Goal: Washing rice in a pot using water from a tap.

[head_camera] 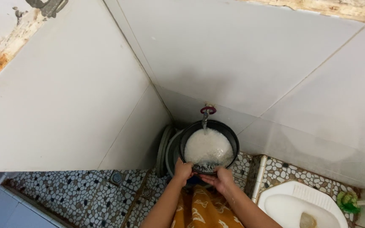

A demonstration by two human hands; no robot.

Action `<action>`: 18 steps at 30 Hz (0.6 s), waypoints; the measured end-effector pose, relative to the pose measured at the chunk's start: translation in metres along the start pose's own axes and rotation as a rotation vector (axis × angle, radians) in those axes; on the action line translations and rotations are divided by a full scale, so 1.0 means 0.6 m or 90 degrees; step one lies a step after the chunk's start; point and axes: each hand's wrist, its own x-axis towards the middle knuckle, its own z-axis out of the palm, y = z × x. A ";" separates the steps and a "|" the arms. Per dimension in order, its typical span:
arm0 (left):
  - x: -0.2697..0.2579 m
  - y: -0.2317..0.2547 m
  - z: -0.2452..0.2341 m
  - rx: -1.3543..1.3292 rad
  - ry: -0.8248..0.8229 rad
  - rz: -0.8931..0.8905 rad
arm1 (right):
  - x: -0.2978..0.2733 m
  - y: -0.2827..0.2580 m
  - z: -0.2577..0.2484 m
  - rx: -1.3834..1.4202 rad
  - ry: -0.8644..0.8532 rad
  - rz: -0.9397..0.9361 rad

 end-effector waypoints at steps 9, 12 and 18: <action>-0.047 0.053 0.007 0.025 -0.068 -0.048 | 0.002 -0.049 -0.017 -0.054 0.021 -0.027; -0.063 0.096 -0.014 0.048 -0.072 -0.076 | 0.038 -0.062 -0.038 0.038 -0.001 -0.019; 0.026 0.057 -0.056 0.107 0.002 0.023 | 0.134 -0.039 -0.118 -0.098 -0.010 -0.023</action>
